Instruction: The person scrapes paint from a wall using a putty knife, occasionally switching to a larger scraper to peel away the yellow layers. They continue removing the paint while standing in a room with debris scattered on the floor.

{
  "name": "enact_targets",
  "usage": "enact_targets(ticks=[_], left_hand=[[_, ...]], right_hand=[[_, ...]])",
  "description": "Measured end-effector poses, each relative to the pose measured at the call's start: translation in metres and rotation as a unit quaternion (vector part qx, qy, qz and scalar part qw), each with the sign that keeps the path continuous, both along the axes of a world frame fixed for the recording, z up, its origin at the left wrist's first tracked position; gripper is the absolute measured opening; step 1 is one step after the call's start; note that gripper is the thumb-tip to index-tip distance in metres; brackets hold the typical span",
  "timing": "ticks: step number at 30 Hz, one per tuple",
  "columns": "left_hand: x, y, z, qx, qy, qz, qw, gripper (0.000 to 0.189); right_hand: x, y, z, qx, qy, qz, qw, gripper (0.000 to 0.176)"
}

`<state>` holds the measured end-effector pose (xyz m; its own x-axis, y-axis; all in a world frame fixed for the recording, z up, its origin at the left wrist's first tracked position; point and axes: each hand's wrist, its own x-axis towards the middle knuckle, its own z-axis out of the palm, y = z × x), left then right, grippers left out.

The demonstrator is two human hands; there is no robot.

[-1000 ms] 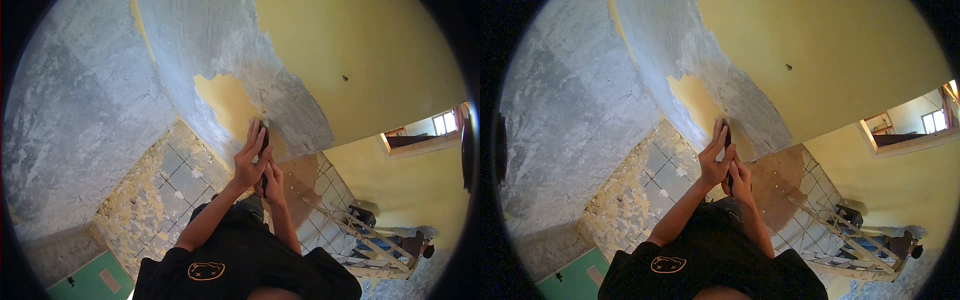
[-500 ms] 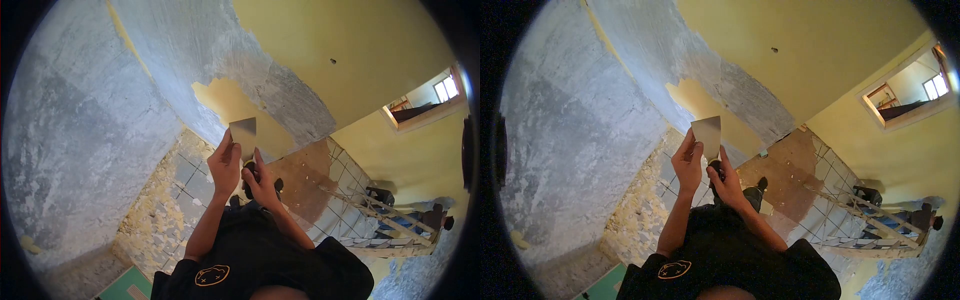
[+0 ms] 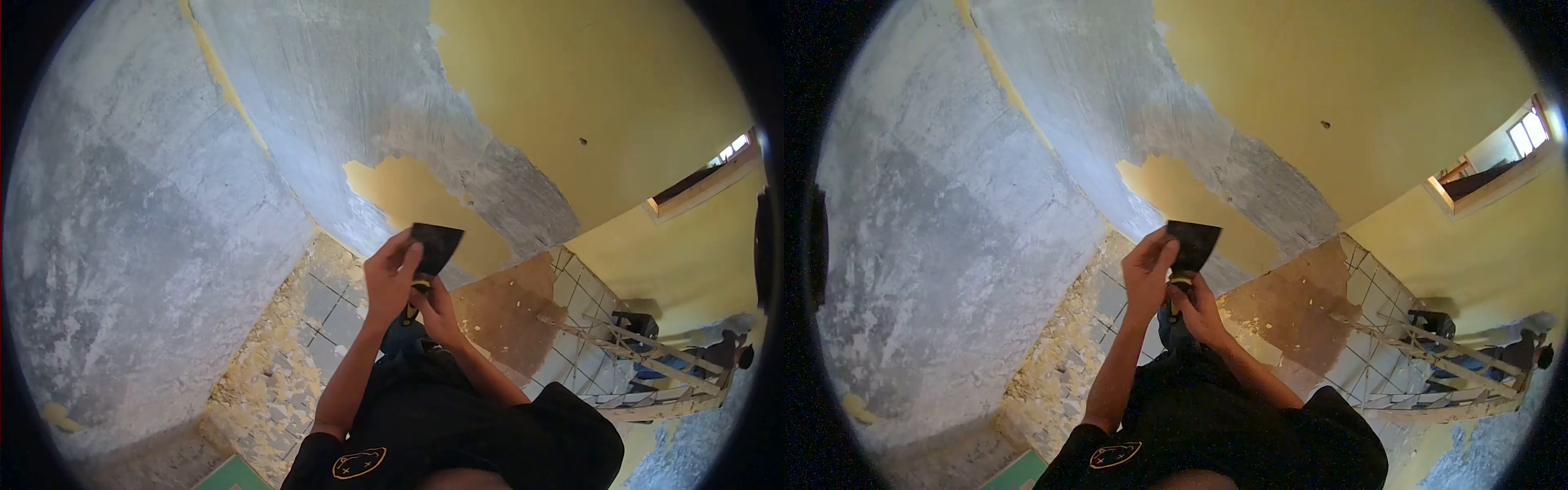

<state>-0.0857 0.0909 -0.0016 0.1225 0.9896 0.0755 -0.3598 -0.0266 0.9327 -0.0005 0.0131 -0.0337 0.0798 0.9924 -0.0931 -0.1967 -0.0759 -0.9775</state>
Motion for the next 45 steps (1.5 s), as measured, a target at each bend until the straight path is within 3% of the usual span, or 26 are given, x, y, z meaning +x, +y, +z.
enact_targets(ticks=[2, 4, 6, 7, 13, 16, 28, 31, 34, 36, 40, 42, 45], left_hand=[[0.013, 0.016, 0.004, 0.035, 0.026, -0.051, 0.998, 0.025], [0.023, 0.031, 0.005, 0.047, 0.061, -0.079, 0.994, 0.022], [0.029, 0.043, 0.006, 0.063, 0.092, -0.106, 0.988, 0.020], [0.030, 0.046, 0.004, 0.068, 0.120, -0.126, 0.982, 0.021], [0.034, 0.060, -0.007, 0.064, 0.182, -0.158, 0.968, 0.021], [0.040, 0.069, -0.002, 0.080, 0.161, -0.149, 0.972, 0.024], [0.033, 0.069, 0.001, 0.127, 0.226, -0.180, 0.949, 0.022], [0.039, 0.071, 0.010, 0.128, 0.177, -0.155, 0.963, 0.023], [0.037, 0.075, 0.017, 0.142, 0.173, -0.165, 0.961, 0.023], [0.031, 0.074, 0.009, 0.127, 0.241, -0.178, 0.945, 0.023], [0.036, 0.075, 0.003, 0.114, 0.212, -0.174, 0.955, 0.022], [0.037, 0.075, 0.004, 0.116, 0.154, -0.161, 0.968, 0.023], [0.035, 0.077, 0.014, 0.138, 0.197, -0.173, 0.955, 0.025]], right_hand=[[-0.008, 0.012, -0.020, 0.068, -0.034, -0.148, 0.986, 0.025], [-0.015, 0.025, -0.016, 0.066, -0.012, -0.210, 0.975, 0.027], [-0.024, 0.040, -0.005, 0.056, 0.085, -0.318, 0.943, 0.027], [-0.027, 0.052, -0.015, 0.076, 0.044, -0.375, 0.923, 0.028], [-0.032, 0.088, -0.043, 0.108, -0.035, -0.486, 0.867, 0.030], [-0.027, 0.094, -0.040, 0.124, -0.090, -0.510, 0.846, 0.035], [-0.034, 0.093, -0.041, 0.064, -0.087, -0.560, 0.822, 0.040], [-0.028, 0.104, -0.027, 0.116, -0.129, -0.590, 0.788, 0.041], [-0.029, 0.102, -0.035, 0.091, -0.133, -0.579, 0.800, 0.040], [-0.034, 0.104, -0.033, 0.103, -0.112, -0.582, 0.799, 0.040], [-0.031, 0.099, -0.038, 0.106, -0.129, -0.583, 0.795, 0.042], [-0.032, 0.098, -0.033, 0.110, -0.076, -0.563, 0.815, 0.042], [-0.027, 0.098, -0.008, 0.095, -0.091, -0.557, 0.820, 0.040]])
